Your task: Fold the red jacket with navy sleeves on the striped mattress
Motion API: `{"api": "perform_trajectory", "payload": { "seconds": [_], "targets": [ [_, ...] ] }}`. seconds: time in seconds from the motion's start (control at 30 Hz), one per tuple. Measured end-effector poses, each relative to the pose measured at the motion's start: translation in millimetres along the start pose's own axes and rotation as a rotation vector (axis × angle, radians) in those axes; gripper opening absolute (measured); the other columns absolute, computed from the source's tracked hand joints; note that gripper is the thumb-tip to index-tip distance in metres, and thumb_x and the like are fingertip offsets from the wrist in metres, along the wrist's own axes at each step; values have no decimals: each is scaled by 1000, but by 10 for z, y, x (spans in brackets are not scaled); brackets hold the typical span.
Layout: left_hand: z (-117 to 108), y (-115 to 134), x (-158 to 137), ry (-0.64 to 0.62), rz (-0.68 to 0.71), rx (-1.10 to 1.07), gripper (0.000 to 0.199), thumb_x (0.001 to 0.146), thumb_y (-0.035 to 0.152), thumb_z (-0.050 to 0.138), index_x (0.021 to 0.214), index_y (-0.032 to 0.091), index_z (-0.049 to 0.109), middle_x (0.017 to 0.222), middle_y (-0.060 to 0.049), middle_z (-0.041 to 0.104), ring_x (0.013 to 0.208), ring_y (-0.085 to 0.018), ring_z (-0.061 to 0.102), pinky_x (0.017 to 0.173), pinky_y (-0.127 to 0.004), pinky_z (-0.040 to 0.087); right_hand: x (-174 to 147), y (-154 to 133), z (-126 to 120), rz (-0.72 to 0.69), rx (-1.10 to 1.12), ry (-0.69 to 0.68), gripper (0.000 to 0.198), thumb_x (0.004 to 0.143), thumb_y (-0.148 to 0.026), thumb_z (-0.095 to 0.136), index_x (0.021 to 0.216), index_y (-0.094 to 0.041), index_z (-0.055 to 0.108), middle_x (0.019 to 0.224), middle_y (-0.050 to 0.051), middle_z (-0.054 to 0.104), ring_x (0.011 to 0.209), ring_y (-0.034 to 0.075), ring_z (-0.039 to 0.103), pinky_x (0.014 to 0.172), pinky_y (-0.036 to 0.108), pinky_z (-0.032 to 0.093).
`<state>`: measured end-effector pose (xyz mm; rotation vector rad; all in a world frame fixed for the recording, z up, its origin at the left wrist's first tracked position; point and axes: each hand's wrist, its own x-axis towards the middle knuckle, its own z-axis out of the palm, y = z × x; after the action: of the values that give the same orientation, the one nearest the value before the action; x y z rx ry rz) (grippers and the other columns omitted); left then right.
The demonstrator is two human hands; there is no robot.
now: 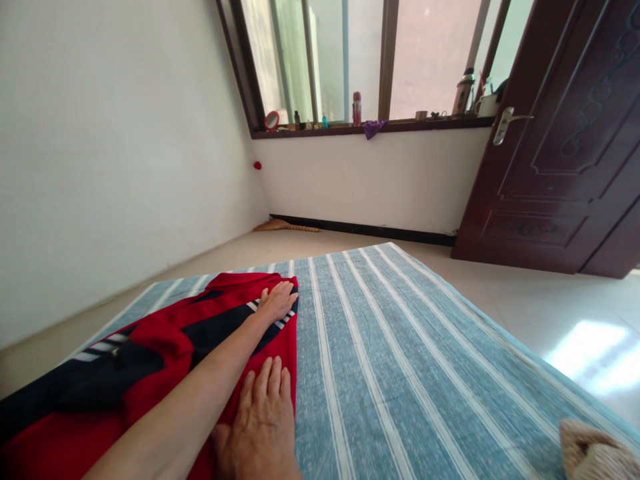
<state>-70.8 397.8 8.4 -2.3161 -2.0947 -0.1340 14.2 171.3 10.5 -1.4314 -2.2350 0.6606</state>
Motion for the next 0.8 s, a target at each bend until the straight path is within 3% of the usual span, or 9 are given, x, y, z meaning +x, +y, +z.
{"api": "perform_trajectory", "payload": {
  "seconds": [0.17, 0.37, 0.47, 0.6, 0.8],
  "targets": [
    [-219, -58, -116, 56, 26, 13, 33, 90, 28, 41, 117, 19, 58, 135, -11, 54, 129, -24, 46, 106, -41, 37, 2, 8, 6, 6, 29, 3, 71, 93, -53, 44, 147, -8, 32, 154, 20, 16, 143, 34, 8, 117, 51, 16],
    [-548, -360, -508, 71, 38, 63, 34, 87, 28, 45, 115, 20, 62, 139, -11, 52, 133, -26, 42, 109, -41, 36, 4, 23, 32, -5, 9, 38, 71, 93, -54, 44, 147, -10, 33, 154, 20, 20, 143, 34, 11, 116, 53, 17],
    [-621, -509, -890, 66, 66, 81, 36, 87, 29, 46, 118, 19, 61, 141, -11, 50, 134, -24, 41, 110, -41, 36, -2, 24, 40, -13, -13, 47, 71, 93, -54, 43, 147, -9, 34, 155, 20, 21, 144, 34, 11, 116, 52, 17],
    [-542, -606, -1510, 124, 155, 37, 37, 85, 30, 47, 117, 17, 62, 140, -13, 52, 133, -24, 44, 111, -40, 36, -17, 19, 43, -21, -45, 43, 70, 92, -52, 45, 146, -8, 36, 154, 22, 23, 144, 34, 13, 116, 52, 17],
    [-400, -445, -2478, 231, 222, -99, 41, 88, 30, 39, 121, 20, 61, 138, -11, 55, 130, -23, 48, 109, -41, 42, -48, 15, 28, -30, -91, 33, 65, 95, -47, 41, 146, -7, 36, 153, 24, 25, 144, 36, 16, 115, 51, 17]
  ]
}}
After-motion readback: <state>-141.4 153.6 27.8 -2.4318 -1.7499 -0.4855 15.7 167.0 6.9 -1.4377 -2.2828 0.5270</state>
